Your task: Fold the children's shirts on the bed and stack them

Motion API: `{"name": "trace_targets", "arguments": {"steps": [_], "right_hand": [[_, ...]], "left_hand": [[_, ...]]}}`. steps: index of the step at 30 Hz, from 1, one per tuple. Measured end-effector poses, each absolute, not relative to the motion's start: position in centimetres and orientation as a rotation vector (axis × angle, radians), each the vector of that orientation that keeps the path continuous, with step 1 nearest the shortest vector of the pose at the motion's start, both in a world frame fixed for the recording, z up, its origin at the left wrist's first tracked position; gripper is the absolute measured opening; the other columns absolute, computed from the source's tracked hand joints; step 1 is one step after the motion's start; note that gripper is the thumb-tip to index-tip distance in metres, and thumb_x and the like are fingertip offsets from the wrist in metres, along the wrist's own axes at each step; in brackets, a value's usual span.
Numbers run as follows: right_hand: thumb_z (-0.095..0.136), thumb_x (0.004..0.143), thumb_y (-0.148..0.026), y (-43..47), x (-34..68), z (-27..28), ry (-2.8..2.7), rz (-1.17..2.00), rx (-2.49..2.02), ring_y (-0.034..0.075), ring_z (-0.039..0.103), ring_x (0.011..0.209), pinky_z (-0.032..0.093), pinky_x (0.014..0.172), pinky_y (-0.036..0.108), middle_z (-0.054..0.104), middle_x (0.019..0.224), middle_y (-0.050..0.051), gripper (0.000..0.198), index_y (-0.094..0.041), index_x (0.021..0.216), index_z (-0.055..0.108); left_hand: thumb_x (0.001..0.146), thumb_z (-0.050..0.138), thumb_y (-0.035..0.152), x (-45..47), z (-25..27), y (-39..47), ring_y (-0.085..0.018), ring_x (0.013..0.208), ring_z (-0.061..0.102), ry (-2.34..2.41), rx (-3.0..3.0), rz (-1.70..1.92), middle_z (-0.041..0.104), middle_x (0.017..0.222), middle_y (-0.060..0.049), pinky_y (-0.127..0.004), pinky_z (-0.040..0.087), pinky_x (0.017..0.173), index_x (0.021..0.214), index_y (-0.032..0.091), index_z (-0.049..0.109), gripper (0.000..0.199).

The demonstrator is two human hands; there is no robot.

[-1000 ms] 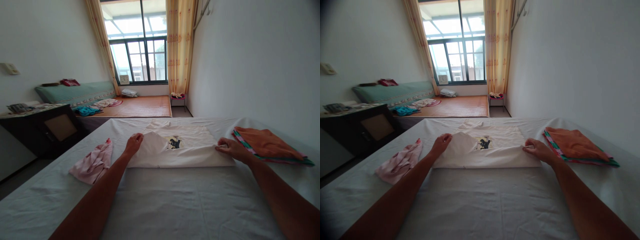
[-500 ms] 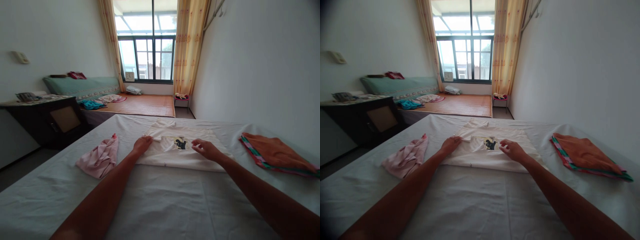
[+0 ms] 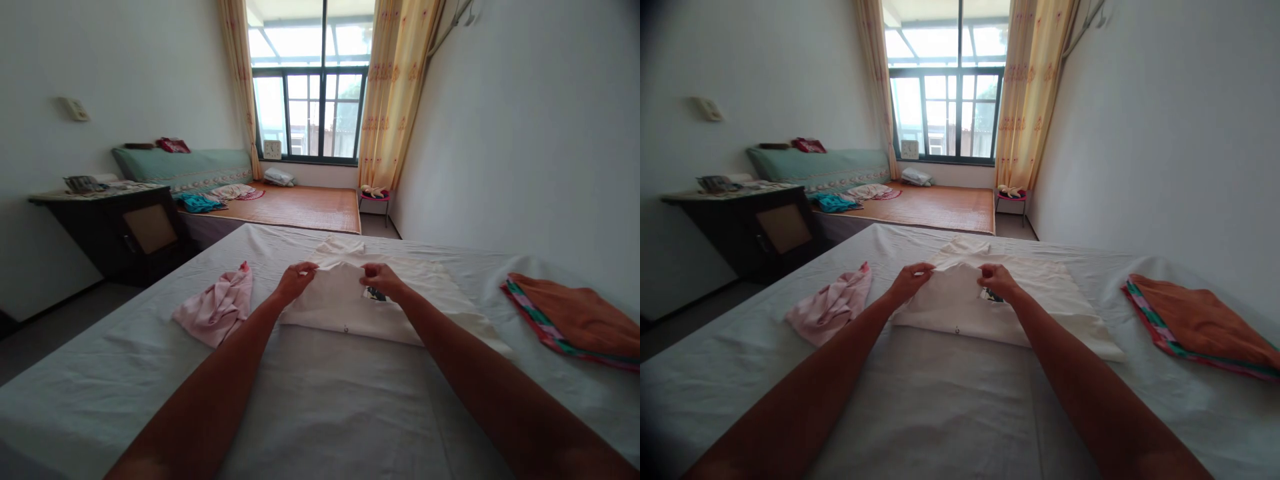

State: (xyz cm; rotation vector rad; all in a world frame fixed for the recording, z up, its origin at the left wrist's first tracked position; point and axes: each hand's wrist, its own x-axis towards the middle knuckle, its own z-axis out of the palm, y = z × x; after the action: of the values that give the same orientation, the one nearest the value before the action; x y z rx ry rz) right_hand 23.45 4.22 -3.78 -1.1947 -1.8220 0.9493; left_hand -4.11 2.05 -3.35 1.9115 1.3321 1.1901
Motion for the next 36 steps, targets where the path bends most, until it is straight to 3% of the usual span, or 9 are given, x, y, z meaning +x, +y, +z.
{"name": "trace_targets", "arguments": {"steps": [7,12,14,17,21,24,28,31,36], "right_hand": [[0.057,0.076,-0.024,0.5,26.1,-2.6,-2.225,0.819,-1.006,0.019,0.059,0.078,0.047,0.074,0.031,0.067,0.082,0.005,0.017,-0.020,0.072,0.073],[0.051,0.083,-0.030,1.1,25.4,-3.3,-2.094,0.501,-1.252,0.019,0.061,0.081,0.046,0.076,0.031,0.069,0.090,0.006,0.023,-0.020,0.091,0.071],[0.055,0.081,-0.035,1.3,24.6,-3.6,-2.174,0.427,-1.260,0.021,0.061,0.089,0.044,0.083,0.033,0.069,0.092,0.006,0.021,-0.021,0.086,0.070],[0.066,0.072,-0.032,1.2,23.8,-3.6,-2.258,0.423,-1.231,0.023,0.059,0.095,0.041,0.087,0.033,0.069,0.095,0.007,0.012,-0.020,0.073,0.067],[0.057,0.079,-0.030,1.2,23.2,-2.7,-2.135,0.557,-1.246,0.015,0.057,0.069,0.043,0.065,0.026,0.065,0.075,0.001,0.011,-0.020,0.081,0.062],[0.053,0.085,-0.035,1.7,22.6,-2.0,-2.027,0.485,-1.338,0.014,0.055,0.063,0.042,0.061,0.026,0.063,0.069,-0.001,0.016,-0.021,0.087,0.062],[0.053,0.090,-0.037,2.2,21.7,-2.3,-2.102,0.410,-1.468,0.017,0.060,0.082,0.048,0.075,0.032,0.066,0.095,0.005,0.022,-0.021,0.100,0.062],[0.053,0.091,-0.035,2.0,21.7,-2.7,-2.164,0.446,-1.481,0.019,0.059,0.097,0.051,0.083,0.039,0.058,0.117,0.007,0.029,-0.018,0.115,0.057],[0.055,0.090,-0.034,1.3,24.2,-1.9,-2.207,0.474,-1.514,0.021,0.058,0.101,0.051,0.084,0.041,0.057,0.119,0.008,0.033,-0.017,0.118,0.055]], "left_hand": [[0.064,0.046,0.013,-7.3,-0.9,1.0,-0.019,0.090,0.063,1.155,2.116,0.895,0.070,0.091,-0.005,-0.029,0.046,0.088,0.067,0.016,0.071,0.026],[0.076,0.047,0.024,-6.6,-1.4,0.9,-0.021,0.098,0.061,1.347,2.119,0.934,0.070,0.103,-0.007,-0.032,0.045,0.091,0.097,0.015,0.070,0.032],[0.076,0.055,0.032,-6.1,-2.1,0.8,-0.024,0.103,0.059,1.416,2.211,0.790,0.068,0.109,-0.010,-0.034,0.044,0.091,0.104,0.016,0.067,0.035],[0.073,0.062,0.033,-5.7,-2.6,0.4,-0.027,0.102,0.059,1.527,2.395,0.577,0.067,0.106,-0.009,-0.034,0.043,0.089,0.097,0.020,0.066,0.028],[0.085,0.048,0.028,-5.2,-1.7,0.2,-0.021,0.081,0.063,1.607,2.408,0.706,0.068,0.086,-0.005,-0.030,0.045,0.074,0.101,0.021,0.060,0.022],[0.090,0.041,0.026,-4.5,-1.4,0.7,-0.019,0.074,0.062,1.687,2.306,0.933,0.065,0.079,-0.003,-0.028,0.045,0.071,0.109,0.019,0.056,0.026],[0.085,0.045,0.014,-4.0,-2.8,1.5,-0.019,0.093,0.061,1.767,2.303,0.926,0.063,0.101,-0.009,-0.028,0.045,0.084,0.123,0.016,0.052,0.039],[0.085,0.047,0.015,-4.3,-3.5,1.4,-0.021,0.107,0.057,1.812,2.353,0.780,0.057,0.118,-0.013,-0.029,0.042,0.092,0.129,0.014,0.050,0.044],[0.089,0.048,0.030,-4.3,-2.5,0.3,-0.023,0.107,0.058,1.864,2.309,0.436,0.064,0.111,-0.012,-0.031,0.041,0.093,0.132,0.013,0.047,0.047]]}}
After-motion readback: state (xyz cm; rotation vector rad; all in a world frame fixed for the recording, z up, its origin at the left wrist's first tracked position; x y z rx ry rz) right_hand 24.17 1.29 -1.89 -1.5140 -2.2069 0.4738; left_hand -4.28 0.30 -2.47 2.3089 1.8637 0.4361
